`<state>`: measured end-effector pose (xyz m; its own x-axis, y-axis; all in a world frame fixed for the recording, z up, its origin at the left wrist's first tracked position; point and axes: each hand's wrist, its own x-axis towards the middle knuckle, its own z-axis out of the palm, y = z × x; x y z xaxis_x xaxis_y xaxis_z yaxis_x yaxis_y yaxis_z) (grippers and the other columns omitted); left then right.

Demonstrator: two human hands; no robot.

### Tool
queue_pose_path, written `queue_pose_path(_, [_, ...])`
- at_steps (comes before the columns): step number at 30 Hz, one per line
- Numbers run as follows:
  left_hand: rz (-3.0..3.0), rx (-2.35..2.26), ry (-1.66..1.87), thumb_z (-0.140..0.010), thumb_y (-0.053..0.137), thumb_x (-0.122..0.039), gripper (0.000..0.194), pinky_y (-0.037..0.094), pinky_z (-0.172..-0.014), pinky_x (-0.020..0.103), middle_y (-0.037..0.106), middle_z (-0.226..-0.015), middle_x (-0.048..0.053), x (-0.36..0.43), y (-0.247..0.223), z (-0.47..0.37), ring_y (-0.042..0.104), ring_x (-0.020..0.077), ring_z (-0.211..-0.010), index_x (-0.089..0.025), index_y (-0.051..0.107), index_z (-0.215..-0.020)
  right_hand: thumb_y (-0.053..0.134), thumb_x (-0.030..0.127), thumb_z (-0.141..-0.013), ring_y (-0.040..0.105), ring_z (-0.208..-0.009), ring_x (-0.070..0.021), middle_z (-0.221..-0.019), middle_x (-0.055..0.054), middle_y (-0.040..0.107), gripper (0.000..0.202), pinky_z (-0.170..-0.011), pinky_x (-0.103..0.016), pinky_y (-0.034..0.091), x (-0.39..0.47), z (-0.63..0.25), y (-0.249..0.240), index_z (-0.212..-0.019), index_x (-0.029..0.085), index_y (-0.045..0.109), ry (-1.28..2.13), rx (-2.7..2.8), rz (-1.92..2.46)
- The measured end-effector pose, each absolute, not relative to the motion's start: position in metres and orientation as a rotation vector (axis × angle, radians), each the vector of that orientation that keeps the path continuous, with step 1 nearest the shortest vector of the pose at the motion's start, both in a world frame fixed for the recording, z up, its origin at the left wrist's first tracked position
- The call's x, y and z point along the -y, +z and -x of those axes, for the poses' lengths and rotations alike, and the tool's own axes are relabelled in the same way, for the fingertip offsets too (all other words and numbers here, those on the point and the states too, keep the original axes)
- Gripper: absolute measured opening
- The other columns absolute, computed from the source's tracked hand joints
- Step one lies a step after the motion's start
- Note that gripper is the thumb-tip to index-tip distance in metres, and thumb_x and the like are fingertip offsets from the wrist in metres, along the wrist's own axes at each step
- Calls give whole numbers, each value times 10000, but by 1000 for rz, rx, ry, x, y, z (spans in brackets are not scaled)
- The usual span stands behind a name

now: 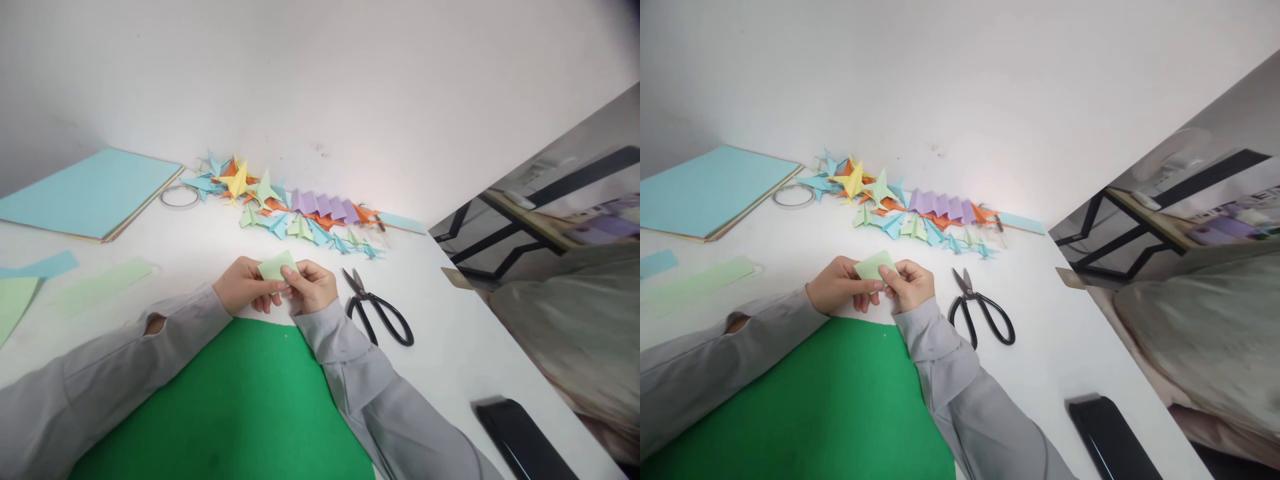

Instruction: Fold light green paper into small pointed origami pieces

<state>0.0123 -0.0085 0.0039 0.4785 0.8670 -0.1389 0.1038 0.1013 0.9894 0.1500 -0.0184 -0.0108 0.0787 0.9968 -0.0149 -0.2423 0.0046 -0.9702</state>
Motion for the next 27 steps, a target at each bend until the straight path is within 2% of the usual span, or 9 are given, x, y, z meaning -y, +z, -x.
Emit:
queue_pose_path(14, [-1352,-952,719,-647,656,-305,246,394,-352,187,583,-434,18,11,7,-13,500,83,-337,-90,601,-543,736,386,-556,464,-330,-65,-379,38,537,268,-335,-176,338,12,-155,-19,-539,152,607,1322,943,1023])
queue_pose_path(20, [-1378,-974,792,-642,667,-332,257,418,-375,189,572,-419,11,10,6,-12,522,94,-363,-91,604,-582,730,378,-563,426,-309,-64,-355,70,464,279,-348,-206,391,18,-152,-13,-507,161,563,1321,1010,1023])
queue_pose_path(27, [-1348,-912,772,-656,654,-338,251,436,-378,198,621,-529,29,10,4,-11,558,105,-410,-93,604,-624,695,399,-608,448,-309,-75,-334,64,455,325,-337,-193,271,19,-150,-13,-492,168,498,1322,1064,1031])
